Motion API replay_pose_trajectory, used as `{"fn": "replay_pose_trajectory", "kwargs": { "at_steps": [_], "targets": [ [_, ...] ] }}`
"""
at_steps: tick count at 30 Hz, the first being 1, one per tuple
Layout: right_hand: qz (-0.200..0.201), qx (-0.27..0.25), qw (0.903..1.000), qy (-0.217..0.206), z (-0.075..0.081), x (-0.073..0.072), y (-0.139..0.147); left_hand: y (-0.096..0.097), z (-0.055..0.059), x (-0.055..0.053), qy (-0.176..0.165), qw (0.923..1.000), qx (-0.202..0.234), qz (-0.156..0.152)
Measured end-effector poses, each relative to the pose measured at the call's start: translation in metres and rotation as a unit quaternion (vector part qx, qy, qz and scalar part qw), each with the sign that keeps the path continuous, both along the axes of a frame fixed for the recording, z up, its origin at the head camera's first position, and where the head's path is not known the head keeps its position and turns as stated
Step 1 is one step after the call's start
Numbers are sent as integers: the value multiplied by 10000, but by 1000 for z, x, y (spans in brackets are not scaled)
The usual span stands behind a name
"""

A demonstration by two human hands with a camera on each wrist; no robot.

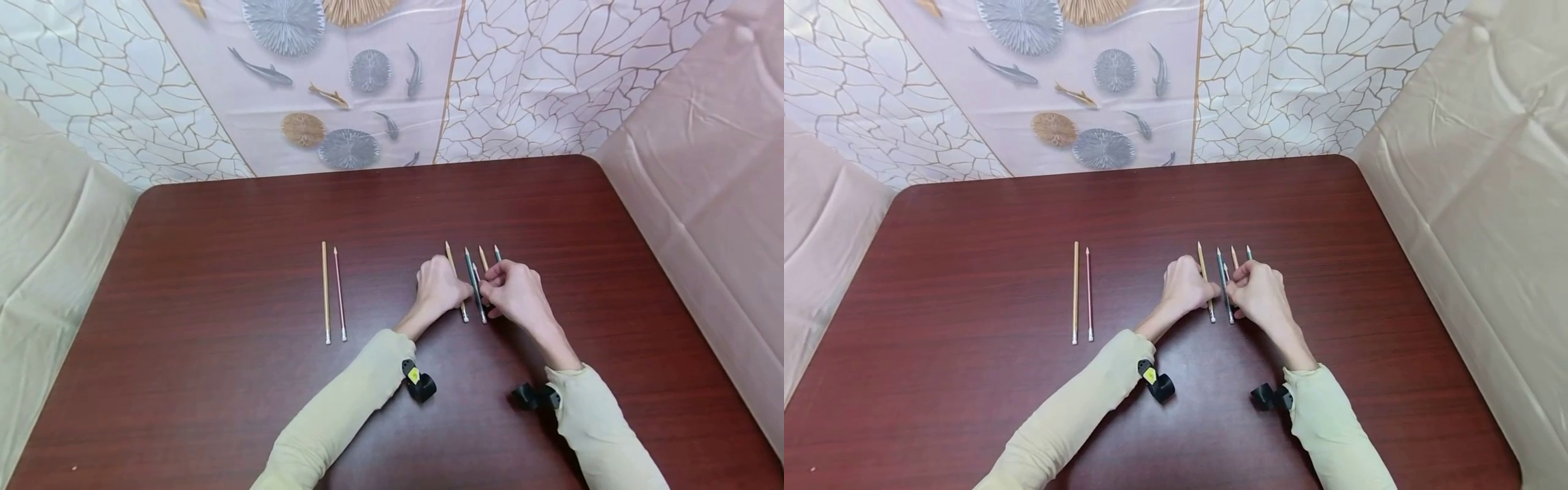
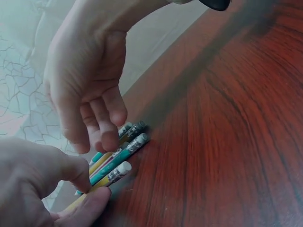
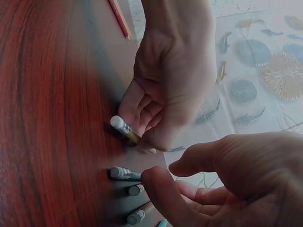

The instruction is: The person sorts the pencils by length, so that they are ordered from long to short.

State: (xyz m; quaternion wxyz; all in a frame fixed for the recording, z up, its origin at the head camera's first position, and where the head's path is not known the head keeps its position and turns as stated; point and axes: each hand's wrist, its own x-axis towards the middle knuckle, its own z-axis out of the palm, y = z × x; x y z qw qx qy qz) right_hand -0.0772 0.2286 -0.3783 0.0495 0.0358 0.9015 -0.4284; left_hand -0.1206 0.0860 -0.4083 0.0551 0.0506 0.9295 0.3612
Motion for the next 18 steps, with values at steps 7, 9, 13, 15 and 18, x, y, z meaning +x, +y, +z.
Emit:
{"fn": "replay_pose_trajectory", "kwargs": {
  "at_steps": [7, 9, 13, 15, 18],
  "targets": [
    [23, -21, 10000, -76, 0, 0, -1, -8, 2, 1, -191, 9997, 134, -54],
    [19, -8, 10000, -84, 0, 0, -1, -11, 3, 3, -223, 9995, 216, -84],
    [35, 118, 9999, -52, 0, 0, -2, -16, 4, 6, -369, 9985, 401, -39],
    [38, 248, 9997, -23, 1, 0, -3, -19, 5, 8, -423, 9981, 444, 13],
    [24, 448, 9990, 11, 2, 0, -6, -23, 5, 10, -446, 9980, 457, 36]
  ]
}}
